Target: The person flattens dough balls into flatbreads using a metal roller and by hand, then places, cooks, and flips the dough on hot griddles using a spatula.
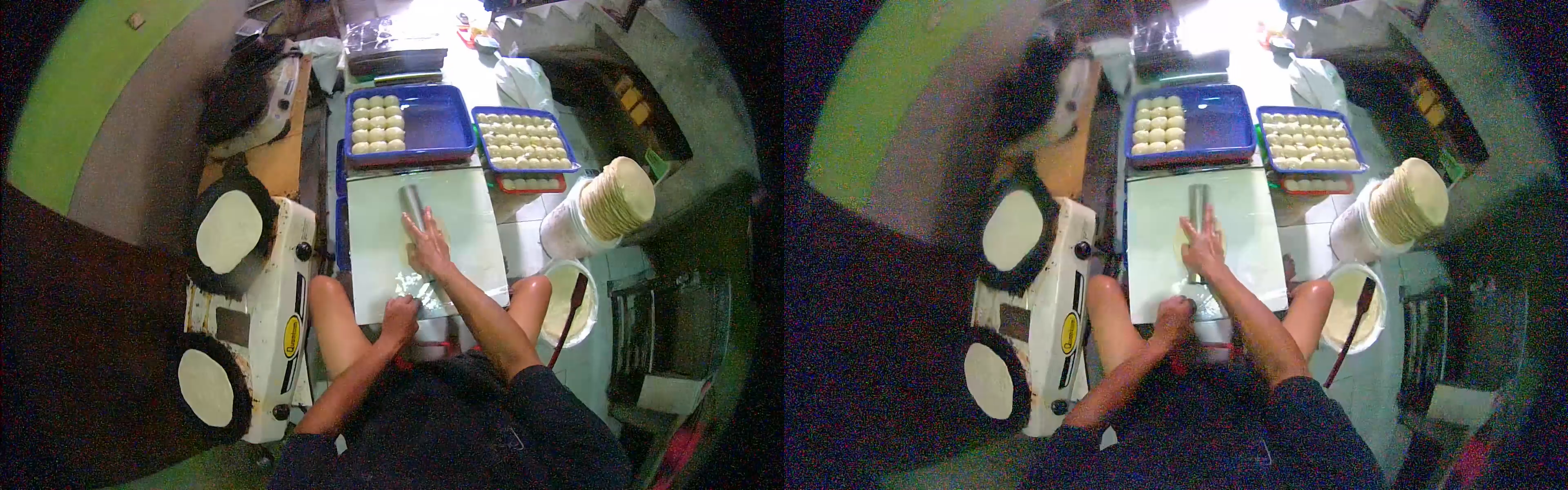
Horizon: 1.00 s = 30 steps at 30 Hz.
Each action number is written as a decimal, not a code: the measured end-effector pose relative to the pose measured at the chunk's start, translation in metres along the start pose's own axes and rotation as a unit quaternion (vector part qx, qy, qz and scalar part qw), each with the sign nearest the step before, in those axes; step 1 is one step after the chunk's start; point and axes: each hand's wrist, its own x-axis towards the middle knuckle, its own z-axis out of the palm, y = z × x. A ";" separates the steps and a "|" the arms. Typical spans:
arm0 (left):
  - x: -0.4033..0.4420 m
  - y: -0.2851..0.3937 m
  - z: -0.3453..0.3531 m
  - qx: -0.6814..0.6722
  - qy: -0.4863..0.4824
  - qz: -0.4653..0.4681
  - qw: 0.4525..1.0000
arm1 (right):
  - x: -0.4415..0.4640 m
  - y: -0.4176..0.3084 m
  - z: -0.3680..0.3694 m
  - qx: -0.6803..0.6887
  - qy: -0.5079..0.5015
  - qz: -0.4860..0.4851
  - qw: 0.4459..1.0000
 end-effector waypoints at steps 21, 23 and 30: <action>-0.007 0.002 -0.011 -0.005 -0.004 -0.004 1.000 | -0.005 -0.010 -0.013 -0.120 -0.100 -0.146 0.977; -0.007 -0.001 -0.005 -0.007 0.029 0.008 1.000 | -0.012 -0.005 -0.022 -0.091 -0.165 -0.151 0.970; -0.002 0.001 -0.016 0.007 -0.030 0.003 1.000 | -0.030 0.000 -0.044 -0.071 -0.093 -0.044 0.992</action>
